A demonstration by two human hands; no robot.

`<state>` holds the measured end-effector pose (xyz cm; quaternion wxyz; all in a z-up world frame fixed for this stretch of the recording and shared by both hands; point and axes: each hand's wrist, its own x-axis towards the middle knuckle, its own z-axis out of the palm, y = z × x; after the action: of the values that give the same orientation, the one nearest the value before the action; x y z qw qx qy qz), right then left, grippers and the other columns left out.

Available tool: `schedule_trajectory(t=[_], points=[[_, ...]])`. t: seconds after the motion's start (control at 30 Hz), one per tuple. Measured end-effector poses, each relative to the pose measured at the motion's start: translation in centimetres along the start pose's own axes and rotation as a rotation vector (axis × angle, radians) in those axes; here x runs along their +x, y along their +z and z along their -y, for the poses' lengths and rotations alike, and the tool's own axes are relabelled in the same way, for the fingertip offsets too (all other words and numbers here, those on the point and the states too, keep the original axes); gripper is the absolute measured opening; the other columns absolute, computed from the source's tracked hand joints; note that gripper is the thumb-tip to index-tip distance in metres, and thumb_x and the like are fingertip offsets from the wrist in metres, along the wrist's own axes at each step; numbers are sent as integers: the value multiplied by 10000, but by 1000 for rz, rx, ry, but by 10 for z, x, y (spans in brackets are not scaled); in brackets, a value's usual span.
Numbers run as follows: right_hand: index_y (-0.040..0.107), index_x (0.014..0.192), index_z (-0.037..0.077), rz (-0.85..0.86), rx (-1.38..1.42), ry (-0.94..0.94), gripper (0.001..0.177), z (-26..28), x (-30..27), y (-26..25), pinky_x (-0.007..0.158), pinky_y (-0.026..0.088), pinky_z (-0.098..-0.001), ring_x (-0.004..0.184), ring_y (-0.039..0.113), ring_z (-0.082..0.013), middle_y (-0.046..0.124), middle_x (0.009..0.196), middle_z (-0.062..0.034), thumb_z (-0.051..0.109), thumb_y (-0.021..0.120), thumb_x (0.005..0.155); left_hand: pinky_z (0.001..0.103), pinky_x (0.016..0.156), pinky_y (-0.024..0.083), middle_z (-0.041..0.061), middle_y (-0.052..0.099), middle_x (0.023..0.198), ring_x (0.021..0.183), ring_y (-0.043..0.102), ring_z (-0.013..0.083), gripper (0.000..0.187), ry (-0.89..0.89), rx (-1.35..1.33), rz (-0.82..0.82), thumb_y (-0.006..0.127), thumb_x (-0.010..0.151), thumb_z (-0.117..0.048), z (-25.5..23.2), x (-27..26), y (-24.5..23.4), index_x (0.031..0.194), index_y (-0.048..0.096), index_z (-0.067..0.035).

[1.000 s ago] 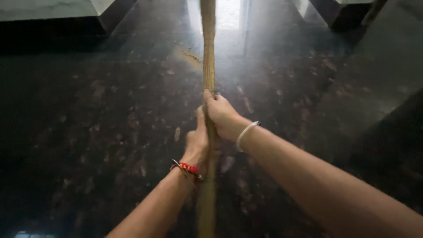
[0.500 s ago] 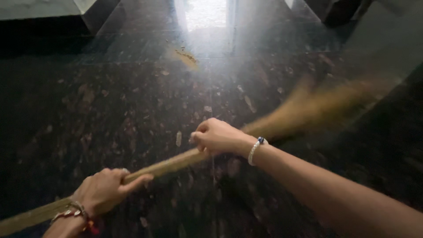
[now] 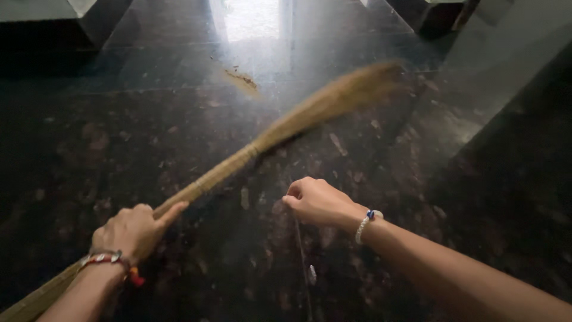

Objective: The person spreads a rug on the floor by hand and then sweeps the dark polished floor surface using a broom.

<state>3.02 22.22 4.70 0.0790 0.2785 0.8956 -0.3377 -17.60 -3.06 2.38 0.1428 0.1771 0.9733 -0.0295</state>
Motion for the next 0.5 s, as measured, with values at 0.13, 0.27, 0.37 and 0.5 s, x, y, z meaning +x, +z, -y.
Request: schedule_trajectory(t=[0.13,0.27,0.37,0.5], points=[[718,1175,61,9,-23,48,394,6,-4,3,928,556,-403,1028,744,-281,763,1114,-143,336,566,939,533,925,569,210,759,1147,1108,717,415,947,-82,-133,4,391,846,-901,-9,29,-5,1151,796,-101],[726,1181,63,-26,-42,62,397,6,-18,2,926,564,-405,1024,738,-295,763,1115,-149,338,564,945,537,896,583,234,764,1131,1083,733,424,965,-94,-267,-4,423,853,-905,-30,52,-5,1121,794,-55],[720,1194,81,-4,-59,122,391,12,-27,-2,919,564,-405,1022,739,-279,761,1119,-131,336,554,949,545,903,568,283,735,1132,1090,705,456,957,-29,-377,-68,444,878,-879,-55,44,7,1119,774,-14],[718,1178,65,-18,6,143,395,25,-38,-3,884,588,-406,974,767,-289,780,1068,-142,343,547,955,580,862,560,270,722,1082,1041,687,487,830,42,-458,-112,418,906,-786,-67,-10,13,1099,751,-51]])
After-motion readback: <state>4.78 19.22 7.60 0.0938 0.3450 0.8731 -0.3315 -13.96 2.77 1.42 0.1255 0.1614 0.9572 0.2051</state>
